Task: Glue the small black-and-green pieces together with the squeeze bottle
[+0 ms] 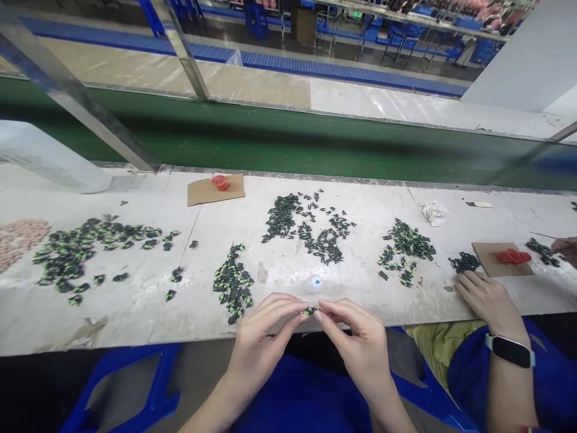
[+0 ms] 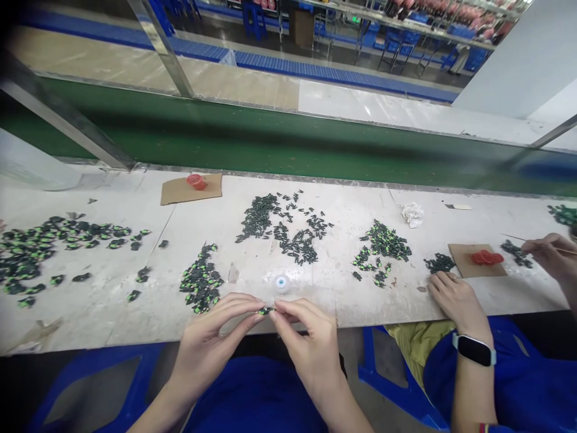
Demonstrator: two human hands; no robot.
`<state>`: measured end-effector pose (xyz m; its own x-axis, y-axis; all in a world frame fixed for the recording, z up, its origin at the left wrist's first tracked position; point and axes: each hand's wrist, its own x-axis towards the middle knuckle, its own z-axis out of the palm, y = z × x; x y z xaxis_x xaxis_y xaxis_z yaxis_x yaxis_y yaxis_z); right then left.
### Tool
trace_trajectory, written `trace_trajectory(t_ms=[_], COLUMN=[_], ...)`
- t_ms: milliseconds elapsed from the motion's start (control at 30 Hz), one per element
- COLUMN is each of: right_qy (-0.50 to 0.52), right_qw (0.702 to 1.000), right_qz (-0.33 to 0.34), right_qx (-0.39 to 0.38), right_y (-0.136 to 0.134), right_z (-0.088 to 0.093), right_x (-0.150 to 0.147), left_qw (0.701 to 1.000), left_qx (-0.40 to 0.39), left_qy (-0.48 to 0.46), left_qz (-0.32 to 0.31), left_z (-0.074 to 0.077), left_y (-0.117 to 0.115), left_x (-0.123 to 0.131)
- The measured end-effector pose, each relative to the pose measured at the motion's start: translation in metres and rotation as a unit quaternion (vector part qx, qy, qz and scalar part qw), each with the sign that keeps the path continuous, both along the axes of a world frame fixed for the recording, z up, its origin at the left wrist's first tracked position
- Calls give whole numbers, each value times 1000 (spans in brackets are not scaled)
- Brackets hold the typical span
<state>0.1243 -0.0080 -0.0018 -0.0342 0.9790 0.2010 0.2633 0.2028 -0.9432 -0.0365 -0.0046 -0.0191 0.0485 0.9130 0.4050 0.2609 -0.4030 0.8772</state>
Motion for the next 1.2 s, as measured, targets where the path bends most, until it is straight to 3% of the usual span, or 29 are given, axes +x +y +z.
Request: trace_trajectory(t_ms=[233, 400, 500, 633, 733, 867, 1067, 1133, 1200], right_qy=[-53, -69, -63, -60, -23, 7, 23, 26, 29], right_qw=[998, 996, 997, 989, 972, 957, 949, 950, 951], right_qz=[18, 44, 15, -129, -220, -277, -308, -306, -303], right_qx=[15, 47, 31, 46, 80, 86, 55, 51, 53], right_y=[0, 5, 2, -9, -19, -32, -36, -34, -33], right_z=[-2, -9, -15, -28, -39, -50, -49, -46, -44], right_x=[5, 2, 9, 43, 73, 94, 94, 91, 88], left_qw=[999, 991, 994, 989, 981, 963, 977, 968, 949], left_qx=[8, 15, 43, 119, 69, 33, -69, -89, -86], left_qy=[17, -13, -20, -7, 14, 6, 101, 125, 146], left_qz=[-34, -133, -103, -93, -179, -267, -173, -199, -266], left_z=[-1, 15, 14, -21, -54, -83, -111, -113, -110], left_y=[2, -2, -14, -31, -39, -46, -55, -53, -48], left_x=[-4, 4, -1, -20, -24, -22, -37, -40, -38])
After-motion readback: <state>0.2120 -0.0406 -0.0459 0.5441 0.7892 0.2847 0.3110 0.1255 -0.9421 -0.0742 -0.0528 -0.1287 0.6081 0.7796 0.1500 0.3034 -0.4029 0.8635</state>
